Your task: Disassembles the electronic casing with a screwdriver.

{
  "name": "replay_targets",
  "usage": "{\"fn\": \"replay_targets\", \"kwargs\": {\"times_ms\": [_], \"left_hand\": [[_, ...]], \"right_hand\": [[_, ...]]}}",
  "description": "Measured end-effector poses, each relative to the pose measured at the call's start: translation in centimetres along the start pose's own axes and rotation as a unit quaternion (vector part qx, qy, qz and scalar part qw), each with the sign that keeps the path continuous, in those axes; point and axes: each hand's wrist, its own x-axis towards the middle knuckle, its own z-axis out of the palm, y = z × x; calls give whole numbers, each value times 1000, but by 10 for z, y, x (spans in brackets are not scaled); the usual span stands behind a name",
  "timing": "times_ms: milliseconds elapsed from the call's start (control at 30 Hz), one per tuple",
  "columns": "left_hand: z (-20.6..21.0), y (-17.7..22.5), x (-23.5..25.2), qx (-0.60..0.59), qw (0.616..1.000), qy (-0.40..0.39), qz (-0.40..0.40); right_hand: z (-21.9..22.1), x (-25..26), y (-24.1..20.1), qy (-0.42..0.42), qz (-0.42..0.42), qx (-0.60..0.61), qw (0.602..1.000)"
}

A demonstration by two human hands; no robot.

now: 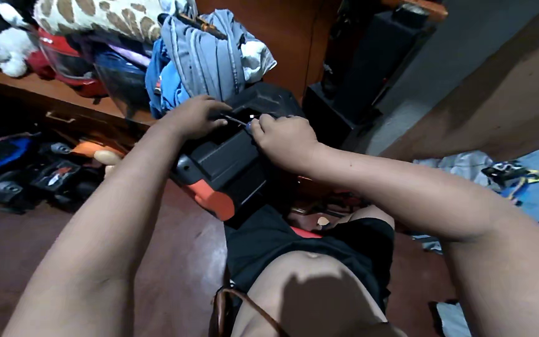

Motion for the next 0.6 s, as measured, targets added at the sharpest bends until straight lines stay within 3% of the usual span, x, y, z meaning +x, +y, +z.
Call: {"fn": "replay_targets", "kwargs": {"times_ms": [67, 133, 233, 267, 333, 400, 467, 533, 600], "left_hand": [[2, -1, 0, 8, 999, 27, 42], [7, -5, 2, 19, 996, 45, 73], [9, -3, 4, 38, 995, 50, 83], [9, 0, 4, 42, 994, 51, 90], [7, 5, 5, 44, 992, 39, 110], [7, 7, 6, 46, 992, 32, 116], [9, 5, 7, 55, 992, 33, 111], [8, 8, 7, 67, 994, 30, 84], [9, 11, 7, 80, 994, 33, 66]], "right_hand": [[5, 0, 0, 19, -5, 8, 1000], [-2, 4, 7, -52, 62, 153, 985], [-10, 9, 26, -101, 154, 371, 910], [-13, 8, 30, -107, 154, 367, 911], [-12, 2, 29, -84, 112, 249, 958], [3, -8, 23, -5, 40, 89, 995], [19, -14, 21, 59, 8, 52, 997], [12, -15, 22, -9, 74, 193, 978], [4, -11, 29, -47, 161, 382, 909]]}}
